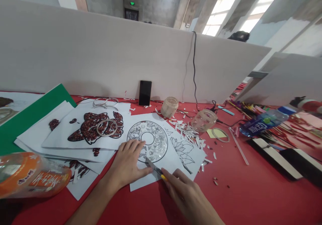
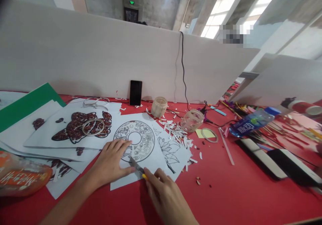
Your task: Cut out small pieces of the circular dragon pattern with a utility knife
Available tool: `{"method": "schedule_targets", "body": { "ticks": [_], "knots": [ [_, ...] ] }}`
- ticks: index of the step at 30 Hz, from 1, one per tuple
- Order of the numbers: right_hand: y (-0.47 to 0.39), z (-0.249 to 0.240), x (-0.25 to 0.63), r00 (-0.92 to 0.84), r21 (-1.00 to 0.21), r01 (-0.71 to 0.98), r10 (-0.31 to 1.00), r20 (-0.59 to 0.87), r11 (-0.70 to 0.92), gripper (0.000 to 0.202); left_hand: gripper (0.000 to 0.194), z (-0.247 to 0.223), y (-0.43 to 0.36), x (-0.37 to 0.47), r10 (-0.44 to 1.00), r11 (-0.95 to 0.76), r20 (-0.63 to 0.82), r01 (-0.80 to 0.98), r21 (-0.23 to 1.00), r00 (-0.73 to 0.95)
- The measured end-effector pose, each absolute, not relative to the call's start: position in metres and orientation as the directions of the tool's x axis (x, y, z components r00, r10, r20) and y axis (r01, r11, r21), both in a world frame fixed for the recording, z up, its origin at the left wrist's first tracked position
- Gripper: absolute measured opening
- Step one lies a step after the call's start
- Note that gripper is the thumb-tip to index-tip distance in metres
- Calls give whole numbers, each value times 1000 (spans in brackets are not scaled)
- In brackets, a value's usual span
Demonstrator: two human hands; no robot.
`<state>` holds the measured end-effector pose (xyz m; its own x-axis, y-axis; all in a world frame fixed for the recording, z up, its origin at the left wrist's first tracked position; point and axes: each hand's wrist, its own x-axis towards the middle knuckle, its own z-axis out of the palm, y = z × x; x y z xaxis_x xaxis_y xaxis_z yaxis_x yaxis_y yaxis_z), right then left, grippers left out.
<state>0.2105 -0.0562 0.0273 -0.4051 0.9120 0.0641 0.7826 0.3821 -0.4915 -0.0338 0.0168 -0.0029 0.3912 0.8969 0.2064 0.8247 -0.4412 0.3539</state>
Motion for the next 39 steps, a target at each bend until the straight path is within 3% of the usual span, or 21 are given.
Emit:
{"method": "schedule_targets", "body": {
  "ticks": [9, 13, 23, 33, 39],
  "knots": [
    [-61, 9, 211, -434, -296, 827, 877, 204, 478, 43, 82, -4, 15, -34, 899, -436, 204, 830, 347, 387],
    [-62, 9, 206, -426, -276, 835, 877, 220, 475, 43, 83, -2, 15, -33, 901, -431, 205, 835, 343, 381],
    [-57, 25, 207, -366, -479, 796, 924, 107, 371, 37, 82, -1, 15, -33, 902, -430, 203, 840, 332, 382],
    [-46, 34, 212, -319, -541, 786, 946, 58, 298, 38, 82, 2, 15, -33, 909, -416, 175, 842, 344, 378],
    [-29, 46, 217, -247, -644, 755, 962, -113, 118, 44, 84, 0, 16, -33, 912, -410, 165, 845, 344, 376]
  ]
}}
